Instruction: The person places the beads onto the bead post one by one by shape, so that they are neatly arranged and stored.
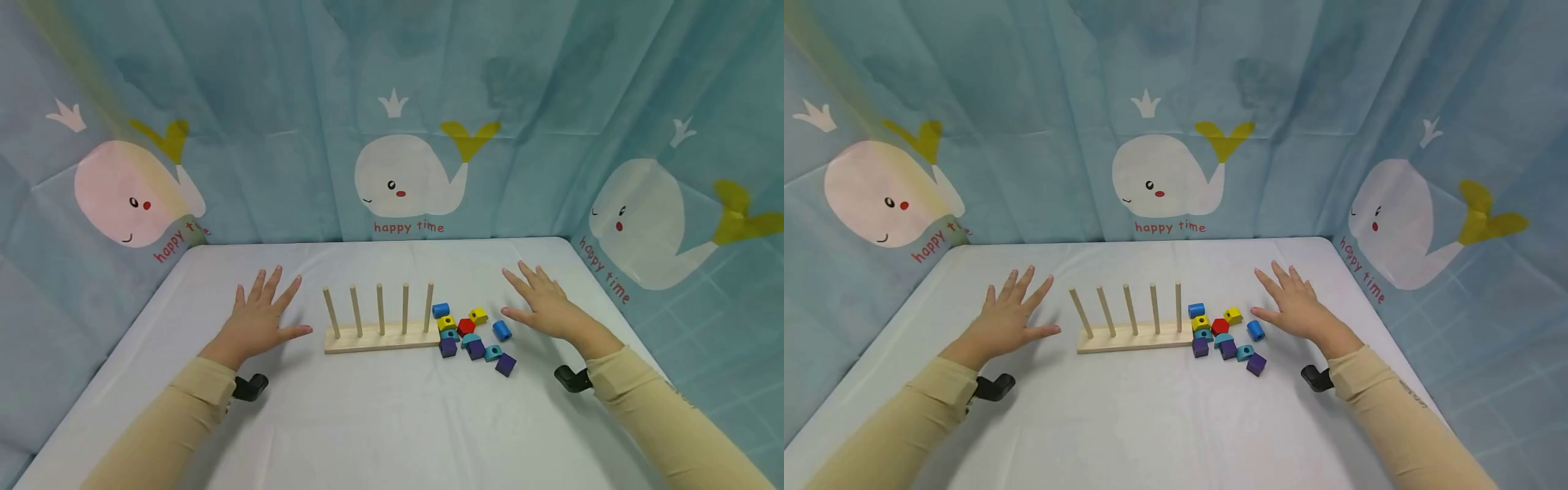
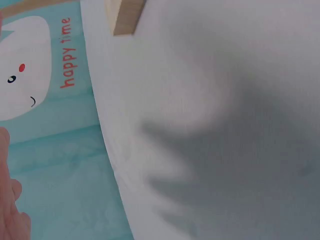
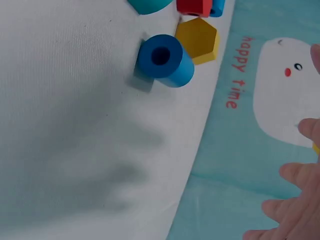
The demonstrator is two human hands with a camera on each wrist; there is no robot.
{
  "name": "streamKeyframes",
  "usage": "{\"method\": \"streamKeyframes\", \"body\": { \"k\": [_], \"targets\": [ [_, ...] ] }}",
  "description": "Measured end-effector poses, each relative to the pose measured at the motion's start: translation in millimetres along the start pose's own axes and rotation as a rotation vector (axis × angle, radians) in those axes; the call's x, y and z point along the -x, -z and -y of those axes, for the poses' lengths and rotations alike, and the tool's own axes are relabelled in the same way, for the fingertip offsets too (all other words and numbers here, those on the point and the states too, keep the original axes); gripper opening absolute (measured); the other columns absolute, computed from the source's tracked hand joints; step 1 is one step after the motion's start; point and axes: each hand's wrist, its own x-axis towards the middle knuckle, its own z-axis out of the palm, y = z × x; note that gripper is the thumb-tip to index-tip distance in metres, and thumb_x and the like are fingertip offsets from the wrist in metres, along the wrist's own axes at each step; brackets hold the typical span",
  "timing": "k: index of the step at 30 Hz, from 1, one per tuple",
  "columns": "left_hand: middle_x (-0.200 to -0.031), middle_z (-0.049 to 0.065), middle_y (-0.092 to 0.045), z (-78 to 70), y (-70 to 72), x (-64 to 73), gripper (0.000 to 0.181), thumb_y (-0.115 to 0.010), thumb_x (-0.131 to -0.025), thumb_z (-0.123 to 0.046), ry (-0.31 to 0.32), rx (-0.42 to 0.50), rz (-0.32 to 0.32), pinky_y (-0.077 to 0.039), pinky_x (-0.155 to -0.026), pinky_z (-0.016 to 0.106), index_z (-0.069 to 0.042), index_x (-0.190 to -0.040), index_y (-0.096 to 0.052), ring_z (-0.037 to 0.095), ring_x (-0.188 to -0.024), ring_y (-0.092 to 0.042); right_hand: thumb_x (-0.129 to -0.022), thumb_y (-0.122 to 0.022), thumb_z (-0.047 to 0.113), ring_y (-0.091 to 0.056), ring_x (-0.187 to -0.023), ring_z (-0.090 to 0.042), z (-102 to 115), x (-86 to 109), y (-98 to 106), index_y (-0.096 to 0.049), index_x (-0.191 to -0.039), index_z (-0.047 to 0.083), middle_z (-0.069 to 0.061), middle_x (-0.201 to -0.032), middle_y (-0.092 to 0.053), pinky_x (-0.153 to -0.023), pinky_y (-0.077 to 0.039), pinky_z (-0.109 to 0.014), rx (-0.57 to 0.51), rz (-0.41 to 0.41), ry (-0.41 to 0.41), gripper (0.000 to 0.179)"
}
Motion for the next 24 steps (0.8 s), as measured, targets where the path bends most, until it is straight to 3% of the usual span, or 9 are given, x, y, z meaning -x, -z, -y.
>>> {"method": "streamKeyframes", "body": {
  "k": [5,11,13,19,24],
  "targets": [
    [-0.151,0.018,0.006,-7.3,-5.0,-1.9,0.1,-0.039,-0.073,-0.08,-0.026,0.059,0.005,-0.009,-0.099,0.066,-0.023,-0.148,-0.006,0.042,-0.135,0.009,-0.084,-0.049,0.061,0.003,-0.133,-0.047,0,-0.9,-2,-0.012,-0.148,0.019,-0.019,-0.151,0.0,-0.099,-0.005,-0.066,-0.045,-0.003,0.016,0.085],
    [-0.151,0.016,0.008,-15.7,-14.2,-2.8,0.104,-0.044,-0.07,-0.08,-0.028,0.2,0.018,-0.019,-0.099,0.063,-0.026,-0.148,-0.001,0.042,-0.136,0.004,-0.087,-0.058,0.042,-0.007,-0.133,-0.045,0,-1.5,-7,-0.017,-0.147,0.016,-0.019,-0.15,-0.006,-0.098,-0.014,-0.066,-0.113,-0.038,0.044,0.077],
    [-0.152,0.014,0.008,-19.0,-17.0,-3.0,0.104,-0.048,-0.07,-0.078,-0.025,0.257,0.022,-0.023,-0.097,0.063,-0.028,-0.148,0.0,0.041,-0.136,0.002,-0.087,-0.059,0.043,-0.01,-0.133,-0.044,0,-1.4,-10,-0.02,-0.146,0.015,-0.019,-0.15,-0.008,-0.097,-0.017,-0.065,-0.138,-0.043,0.046,0.077],
    [-0.151,0.017,0.003,-28.1,-28.0,-3.2,0.108,-0.062,-0.069,-0.067,-0.015,0.431,0.003,-0.024,-0.096,0.063,-0.029,-0.148,0.001,0.044,-0.134,-0.007,-0.087,-0.061,0.037,-0.02,-0.131,-0.041,-3,-0.6,-22,-0.03,-0.143,0.009,-0.021,-0.145,-0.023,-0.099,-0.022,-0.061,-0.186,-0.033,0.065,0.069],
    [-0.149,0.021,-0.005,-32.0,-40.6,-3.0,0.11,-0.071,-0.068,-0.056,-0.001,0.525,-0.041,-0.023,-0.098,0.062,-0.022,-0.148,-0.004,0.044,-0.133,-0.012,-0.087,-0.062,0.03,-0.039,-0.122,-0.038,-6,3.8,-33,-0.04,-0.136,0.007,-0.019,-0.136,-0.038,-0.095,-0.033,-0.056,-0.231,-0.041,0.089,0.059]
  ]
}}
